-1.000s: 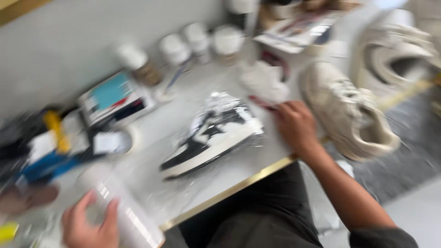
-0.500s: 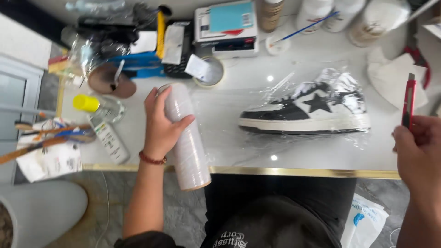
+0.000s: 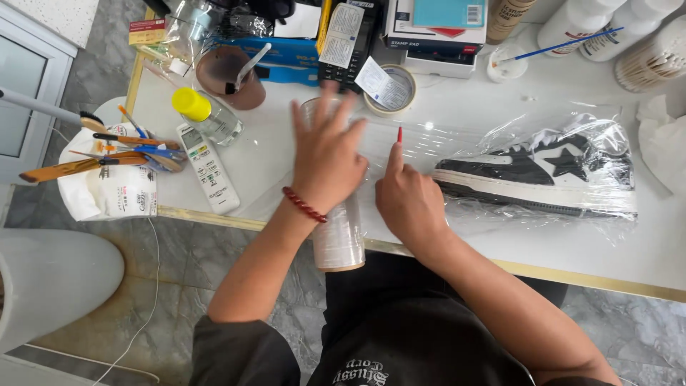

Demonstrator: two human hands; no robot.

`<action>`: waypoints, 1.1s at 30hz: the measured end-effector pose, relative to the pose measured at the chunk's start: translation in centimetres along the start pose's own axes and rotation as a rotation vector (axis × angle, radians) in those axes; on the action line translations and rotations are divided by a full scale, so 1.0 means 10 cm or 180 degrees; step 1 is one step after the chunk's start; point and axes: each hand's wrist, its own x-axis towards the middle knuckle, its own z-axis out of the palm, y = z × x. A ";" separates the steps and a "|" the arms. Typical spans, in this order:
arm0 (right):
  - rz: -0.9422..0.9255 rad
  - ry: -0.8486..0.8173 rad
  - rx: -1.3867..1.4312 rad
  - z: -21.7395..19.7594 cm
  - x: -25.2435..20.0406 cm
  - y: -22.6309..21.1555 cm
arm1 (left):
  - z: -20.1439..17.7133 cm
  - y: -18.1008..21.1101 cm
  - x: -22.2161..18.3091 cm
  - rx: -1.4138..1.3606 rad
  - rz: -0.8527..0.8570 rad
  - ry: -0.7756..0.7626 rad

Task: Wrapping a sneaker in protective plastic wrap.

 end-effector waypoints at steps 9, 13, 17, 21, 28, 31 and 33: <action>0.0253 0.0103 0.0117 0.20 0.16 0.04 | 0.39 -0.04 0.20 0.0851 0.1364 -0.1400; 0.0176 0.0100 -0.0097 0.24 0.23 0.06 | 0.35 0.02 0.31 0.1162 0.1265 -0.2158; 0.0339 -0.0197 0.0032 0.17 0.21 0.01 | 0.24 0.06 0.36 0.1224 0.1235 -0.2387; 0.0356 -0.0224 0.0089 0.14 0.06 0.00 | 0.24 0.06 0.36 0.1284 0.1263 -0.2397; 0.0269 -0.0193 0.0119 0.09 -0.53 0.02 | 0.26 0.03 0.33 0.1256 0.1272 -0.2241; 0.0122 -0.0295 0.0077 -0.04 -0.93 -0.02 | 0.31 0.00 0.30 0.1267 0.1274 -0.2232; 0.0039 -0.0307 0.0058 -0.10 -1.18 0.00 | 0.35 -0.01 0.30 0.1264 0.1269 -0.2166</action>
